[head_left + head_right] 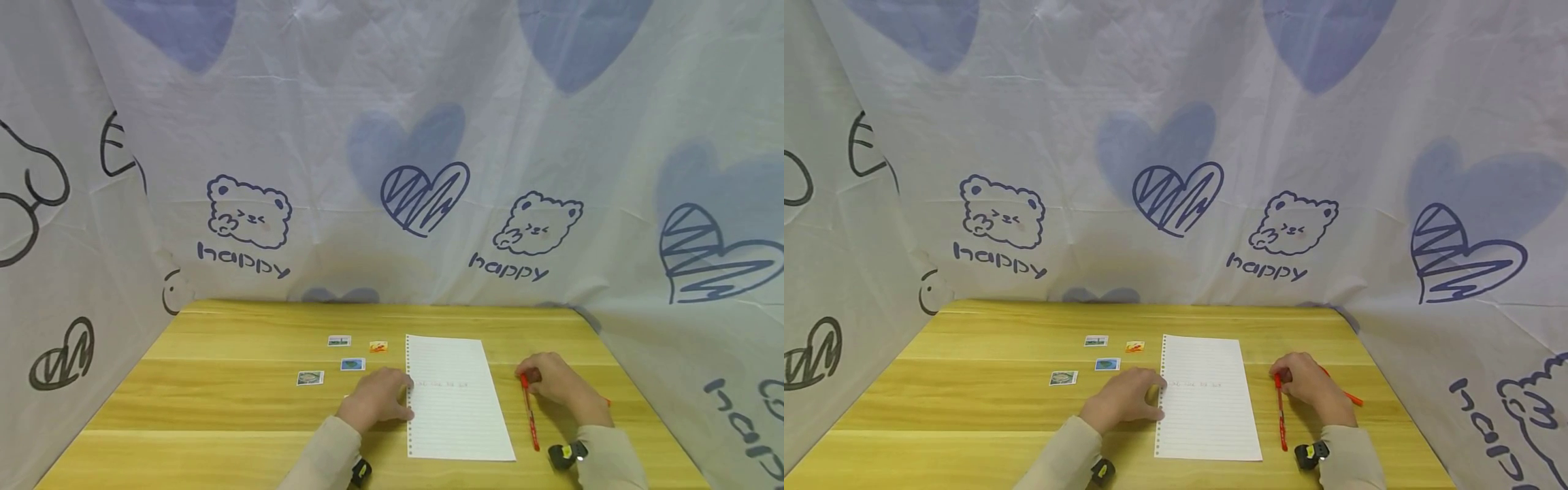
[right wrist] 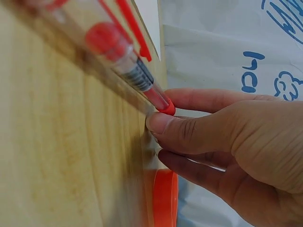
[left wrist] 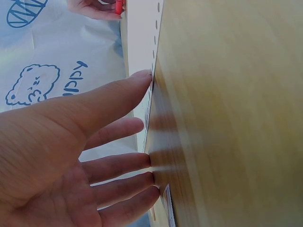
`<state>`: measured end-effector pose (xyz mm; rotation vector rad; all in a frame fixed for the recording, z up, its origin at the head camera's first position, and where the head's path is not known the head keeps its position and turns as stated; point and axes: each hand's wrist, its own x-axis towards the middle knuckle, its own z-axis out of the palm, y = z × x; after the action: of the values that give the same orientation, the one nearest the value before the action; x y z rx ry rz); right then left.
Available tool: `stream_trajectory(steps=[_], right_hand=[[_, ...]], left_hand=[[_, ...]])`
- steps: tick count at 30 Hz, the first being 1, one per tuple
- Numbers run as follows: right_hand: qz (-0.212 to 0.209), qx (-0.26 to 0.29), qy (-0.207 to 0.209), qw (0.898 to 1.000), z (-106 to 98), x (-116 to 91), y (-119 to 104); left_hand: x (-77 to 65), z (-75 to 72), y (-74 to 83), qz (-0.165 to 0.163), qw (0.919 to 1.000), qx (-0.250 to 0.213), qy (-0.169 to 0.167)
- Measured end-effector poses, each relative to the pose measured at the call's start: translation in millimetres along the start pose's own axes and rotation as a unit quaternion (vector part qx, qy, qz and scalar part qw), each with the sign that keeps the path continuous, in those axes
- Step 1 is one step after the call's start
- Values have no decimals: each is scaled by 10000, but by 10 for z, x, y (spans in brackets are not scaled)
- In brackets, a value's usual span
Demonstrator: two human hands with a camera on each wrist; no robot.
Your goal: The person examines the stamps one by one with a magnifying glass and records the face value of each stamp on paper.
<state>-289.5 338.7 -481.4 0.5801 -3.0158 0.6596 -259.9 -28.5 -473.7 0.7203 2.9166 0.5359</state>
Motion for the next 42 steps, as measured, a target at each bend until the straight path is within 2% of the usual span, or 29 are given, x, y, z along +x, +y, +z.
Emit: stream_trajectory(steps=[17, 24, 31, 37, 42], right_hand=[[-599, -371, 120, 9974, -12, -38, -3], [-455, -282, 20, 9986, -25, -46, -36], [-566, -198, 8, 9982, -56, -53, -65], [-292, -4, -6, 9996, -100, -62, -47], [281, 198, 78, 9994, -214, -116, -40]], left_hand=[[9, 25, -16, -46, 10000, -45, -39], [8, 18, -15, -73, 9999, -59, -88], [-12, 12, -20, -49, 9999, -93, -40], [-19, 4, -11, -62, 9999, -134, -58], [-19, -14, -24, -10, 9999, -90, -65]])
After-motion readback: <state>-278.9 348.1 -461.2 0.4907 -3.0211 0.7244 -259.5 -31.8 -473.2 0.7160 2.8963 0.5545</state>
